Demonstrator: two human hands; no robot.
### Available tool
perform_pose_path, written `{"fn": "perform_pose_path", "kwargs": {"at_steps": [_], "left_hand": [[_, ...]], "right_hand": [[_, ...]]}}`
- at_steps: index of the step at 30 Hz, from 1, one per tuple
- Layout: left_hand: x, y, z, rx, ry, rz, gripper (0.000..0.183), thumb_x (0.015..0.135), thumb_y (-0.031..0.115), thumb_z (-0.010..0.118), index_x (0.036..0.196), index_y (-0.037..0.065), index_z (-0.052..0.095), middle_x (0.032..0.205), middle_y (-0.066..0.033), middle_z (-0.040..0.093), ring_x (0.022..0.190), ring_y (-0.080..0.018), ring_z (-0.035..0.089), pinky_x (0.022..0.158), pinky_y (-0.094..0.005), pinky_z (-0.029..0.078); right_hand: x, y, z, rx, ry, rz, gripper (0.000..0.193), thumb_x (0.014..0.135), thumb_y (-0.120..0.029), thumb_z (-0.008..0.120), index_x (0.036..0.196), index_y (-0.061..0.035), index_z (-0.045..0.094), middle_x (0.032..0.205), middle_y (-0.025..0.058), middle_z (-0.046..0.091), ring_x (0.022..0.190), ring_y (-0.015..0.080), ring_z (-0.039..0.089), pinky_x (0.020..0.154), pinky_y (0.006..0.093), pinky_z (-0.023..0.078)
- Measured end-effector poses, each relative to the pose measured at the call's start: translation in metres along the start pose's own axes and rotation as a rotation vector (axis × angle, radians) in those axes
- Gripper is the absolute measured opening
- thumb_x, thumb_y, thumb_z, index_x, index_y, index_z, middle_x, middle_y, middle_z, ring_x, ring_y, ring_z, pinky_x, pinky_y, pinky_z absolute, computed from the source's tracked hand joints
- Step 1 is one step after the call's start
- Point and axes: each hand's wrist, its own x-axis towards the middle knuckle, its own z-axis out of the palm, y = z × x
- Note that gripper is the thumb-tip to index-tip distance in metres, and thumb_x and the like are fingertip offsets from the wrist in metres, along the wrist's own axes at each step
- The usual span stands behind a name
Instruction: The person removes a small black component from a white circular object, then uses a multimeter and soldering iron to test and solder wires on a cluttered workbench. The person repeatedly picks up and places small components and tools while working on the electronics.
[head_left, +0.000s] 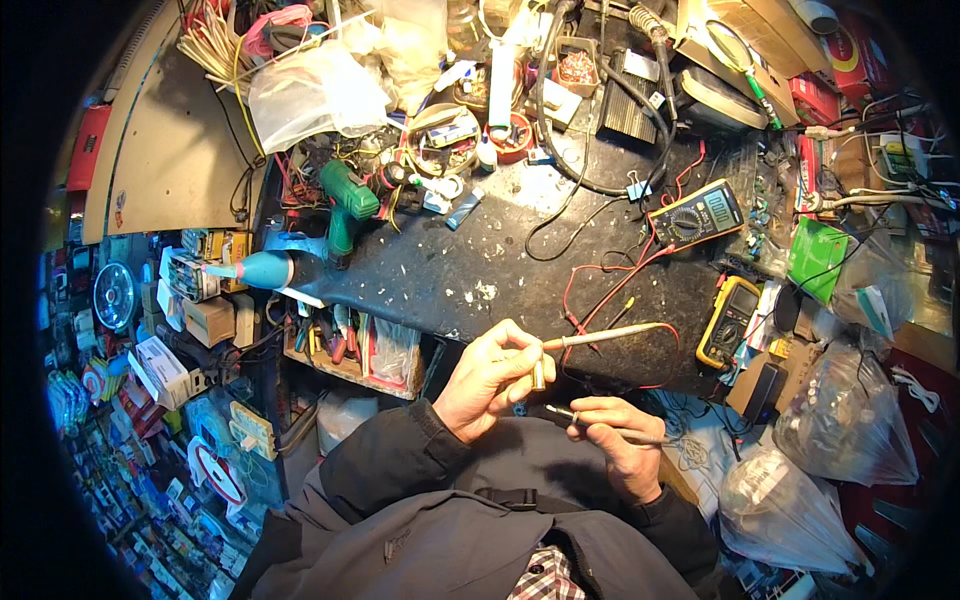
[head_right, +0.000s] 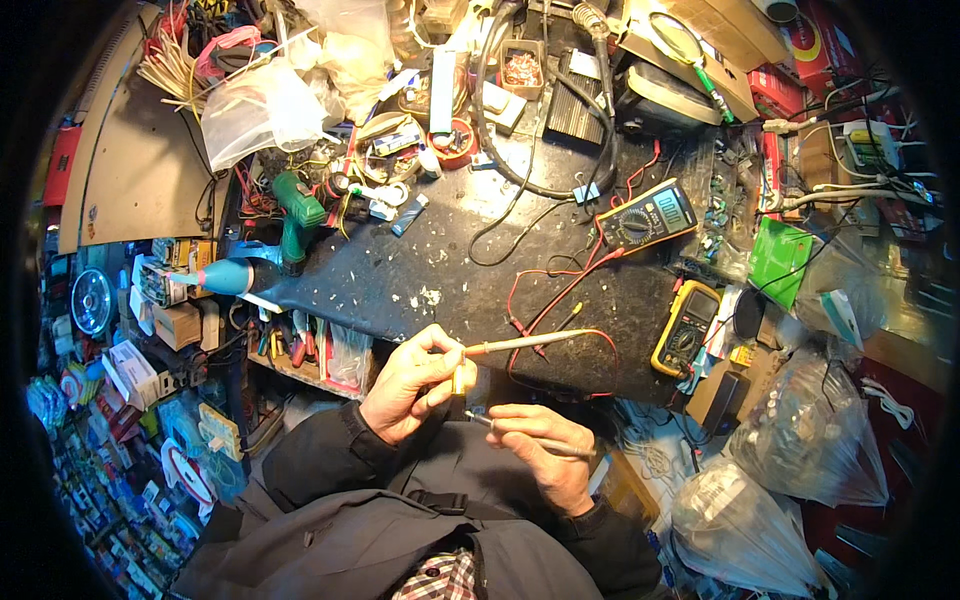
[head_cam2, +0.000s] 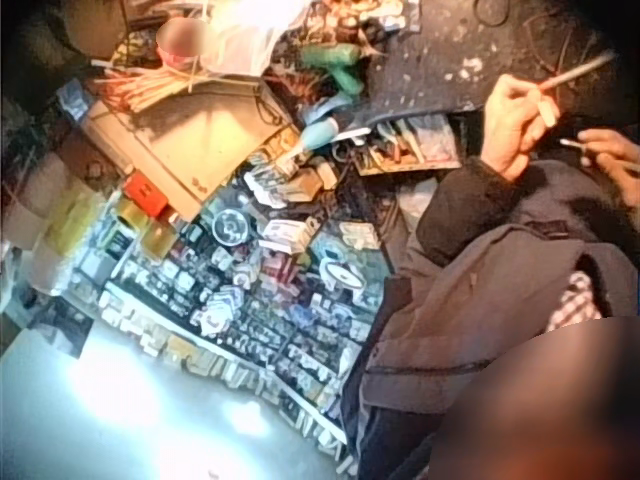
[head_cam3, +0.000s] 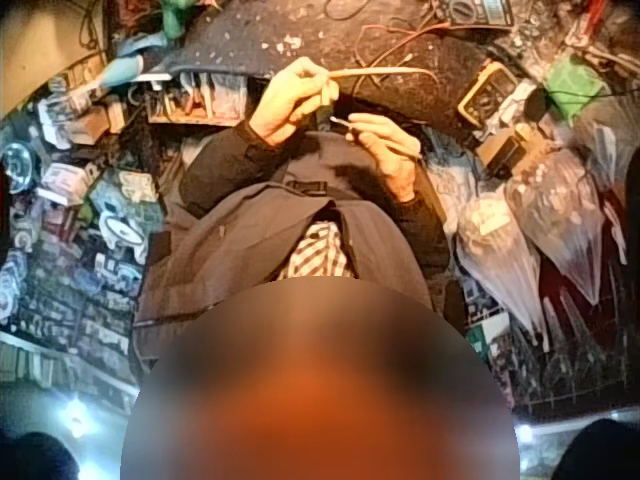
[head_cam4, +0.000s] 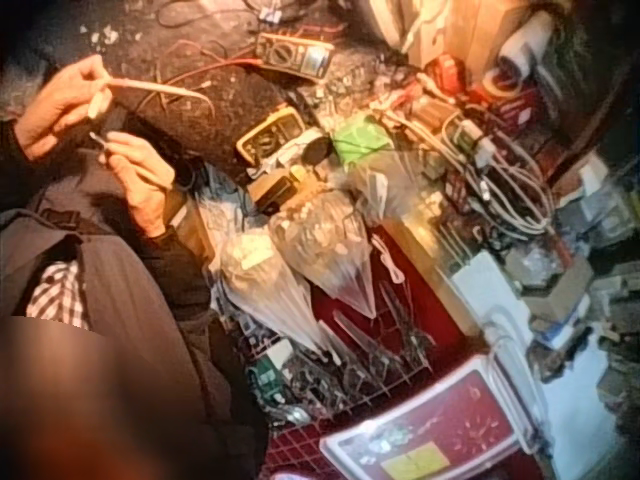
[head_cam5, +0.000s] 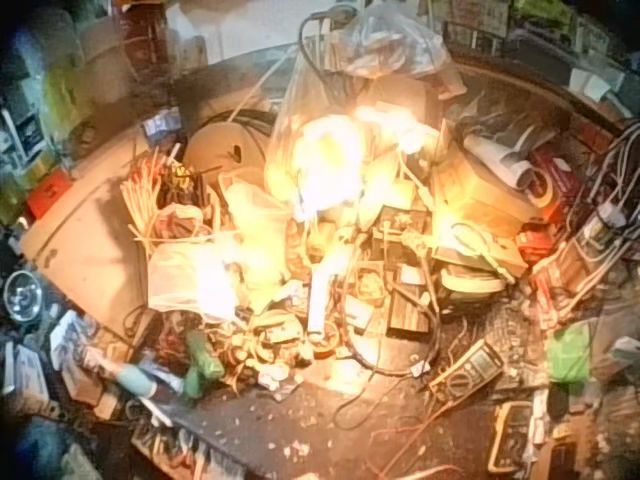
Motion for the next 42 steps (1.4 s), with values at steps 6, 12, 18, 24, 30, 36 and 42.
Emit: {"fn": "perform_pose_path", "kwargs": {"at_steps": [6, 12, 18, 24, 30, 36, 42], "left_hand": [[-0.001, -0.008, -0.004, 0.005, 0.002, -0.006, 0.013, 0.109, 0.013, 0.062, 0.111, 0.003, 0.054, 0.096, -0.0157, 0.07, 0.055, -0.0029, 0.048, 0.044, -0.0164, 0.032], [-0.003, -0.011, 0.0, -0.02, 0.028, -0.019, 0.012, 0.109, 0.013, 0.061, 0.111, 0.003, 0.055, 0.093, -0.0156, 0.068, 0.054, -0.0035, 0.046, 0.046, -0.018, 0.031], [-0.003, -0.01, 0.005, -0.007, 0.073, 0.0, 0.01, 0.109, 0.012, 0.06, 0.109, 0.004, 0.055, 0.094, -0.0176, 0.07, 0.052, -0.0038, 0.044, 0.043, -0.0177, 0.029], [0.0, -0.014, 0.006, -0.026, 0.056, 0.032, 0.01, 0.109, 0.011, 0.062, 0.107, 0.004, 0.055, 0.095, -0.0182, 0.071, 0.052, -0.0044, 0.045, 0.042, -0.0177, 0.029], [0.004, -0.018, 0.007, -0.008, 0.069, 0.037, 0.01, 0.108, 0.011, 0.062, 0.107, 0.005, 0.054, 0.095, -0.0181, 0.071, 0.053, -0.0045, 0.045, 0.043, -0.0175, 0.029], [0.007, -0.019, 0.009, -0.017, 0.077, 0.035, 0.011, 0.108, 0.012, 0.062, 0.107, 0.005, 0.054, 0.095, -0.0173, 0.071, 0.053, -0.0048, 0.046, 0.043, -0.0173, 0.03], [0.005, -0.017, 0.005, 0.013, 0.031, 0.046, 0.013, 0.107, 0.013, 0.064, 0.109, 0.006, 0.054, 0.095, -0.0165, 0.072, 0.055, -0.0054, 0.048, 0.044, -0.0178, 0.031]], "right_hand": [[-0.001, 0.001, 0.003, -0.356, 0.02, -0.209, 0.017, 0.089, 0.006, 0.077, 0.106, 0.0054, 0.076, 0.116, 0.0231, 0.074, 0.093, 0.0264, 0.077, 0.086, 0.0353, 0.064], [0.0, -0.002, 0.011, -0.355, 0.023, -0.189, 0.017, 0.092, 0.009, 0.074, 0.108, 0.0049, 0.077, 0.116, 0.0213, 0.075, 0.096, 0.0248, 0.077, 0.087, 0.0341, 0.064], [-0.001, -0.011, 0.021, -0.477, 0.099, -0.317, 0.021, 0.086, 0.001, 0.084, 0.107, -0.0001, 0.081, 0.112, 0.0145, 0.079, 0.098, 0.0231, 0.077, 0.086, 0.0323, 0.062], [0.002, -0.014, 0.021, -0.502, 0.137, -0.371, 0.023, 0.084, 0.002, 0.085, 0.107, -0.0004, 0.081, 0.11, 0.0145, 0.08, 0.097, 0.0242, 0.078, 0.086, 0.0324, 0.062], [0.002, -0.012, 0.017, -0.485, 0.156, -0.358, 0.024, 0.083, 0.001, 0.086, 0.107, 0.0005, 0.081, 0.11, 0.0152, 0.08, 0.096, 0.0243, 0.078, 0.085, 0.0324, 0.062], [0.007, -0.013, 0.014, -0.488, 0.154, -0.366, 0.025, 0.083, 0.002, 0.086, 0.107, 0.0012, 0.08, 0.109, 0.0157, 0.08, 0.096, 0.0245, 0.078, 0.085, 0.0324, 0.062], [0.003, -0.005, 0.01, -0.273, 0.176, -0.139, 0.025, 0.089, 0.0, 0.081, 0.113, 0.0048, 0.077, 0.11, 0.0146, 0.079, 0.096, 0.0222, 0.077, 0.084, 0.0332, 0.062]]}}
